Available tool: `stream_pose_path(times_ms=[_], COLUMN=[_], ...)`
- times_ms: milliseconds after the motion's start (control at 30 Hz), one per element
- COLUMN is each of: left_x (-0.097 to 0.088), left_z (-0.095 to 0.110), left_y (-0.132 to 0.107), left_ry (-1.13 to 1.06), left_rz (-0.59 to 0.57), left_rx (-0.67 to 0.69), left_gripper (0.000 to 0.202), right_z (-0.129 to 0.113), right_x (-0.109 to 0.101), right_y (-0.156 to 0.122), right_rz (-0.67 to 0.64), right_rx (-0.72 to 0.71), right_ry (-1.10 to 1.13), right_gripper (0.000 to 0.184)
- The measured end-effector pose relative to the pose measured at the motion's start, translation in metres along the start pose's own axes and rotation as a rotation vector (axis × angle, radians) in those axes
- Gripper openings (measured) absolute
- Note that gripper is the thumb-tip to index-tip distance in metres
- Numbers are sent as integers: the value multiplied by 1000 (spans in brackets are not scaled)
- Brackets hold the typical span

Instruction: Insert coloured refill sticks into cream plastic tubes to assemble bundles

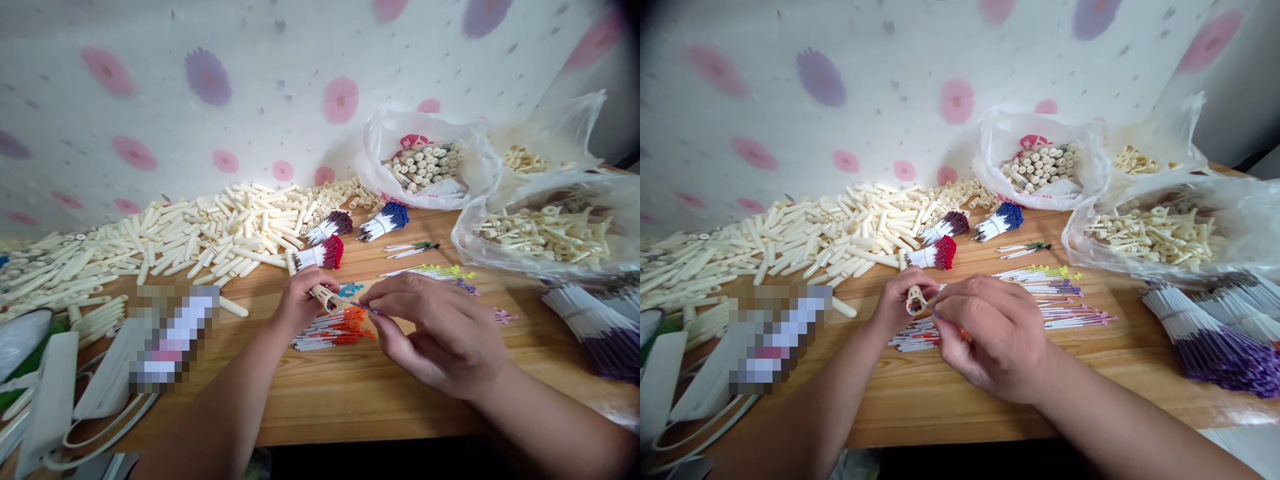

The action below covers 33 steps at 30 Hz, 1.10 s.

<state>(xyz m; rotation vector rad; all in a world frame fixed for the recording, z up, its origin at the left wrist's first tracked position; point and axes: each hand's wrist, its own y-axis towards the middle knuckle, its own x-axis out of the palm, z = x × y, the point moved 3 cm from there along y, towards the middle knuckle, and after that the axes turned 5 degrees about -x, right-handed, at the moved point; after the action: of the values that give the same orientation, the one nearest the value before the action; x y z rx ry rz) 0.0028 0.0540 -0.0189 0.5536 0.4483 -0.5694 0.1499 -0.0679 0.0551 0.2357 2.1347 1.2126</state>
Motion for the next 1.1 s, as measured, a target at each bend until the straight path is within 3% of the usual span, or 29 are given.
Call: stream_pose_path(times_ms=[167, 267, 367, 567, 767, 900, 1100], left_x=[-2, -4, -6, -4, -2, -2, -2], left_z=[2, 6, 8, 9, 12, 13, 11], left_y=[-2, -3, -5, -7, -10, -10, -8], left_ry=[58, 76, 82, 134, 218, 265, 278], left_rz=[-52, -126, -157, -68, 97, 169, 179], left_rx=[23, 34, 33, 49, 43, 52, 46], left_gripper=[19, 40, 44, 36, 35, 32, 31], right_z=[15, 26, 33, 37, 39, 46, 51], right_x=[17, 22, 22, 21, 24, 28, 36], right_y=[-10, -17, -20, -19, -19, -22, -25], right_rz=[-47, -14, 24, 58, 74, 82, 34], right_rx=[45, 61, 55, 129, 200, 337, 510], right_ry=[-32, -70, -92, -92, -25, 133, 368], right_gripper=[18, 21, 22, 12, 12, 7, 11])
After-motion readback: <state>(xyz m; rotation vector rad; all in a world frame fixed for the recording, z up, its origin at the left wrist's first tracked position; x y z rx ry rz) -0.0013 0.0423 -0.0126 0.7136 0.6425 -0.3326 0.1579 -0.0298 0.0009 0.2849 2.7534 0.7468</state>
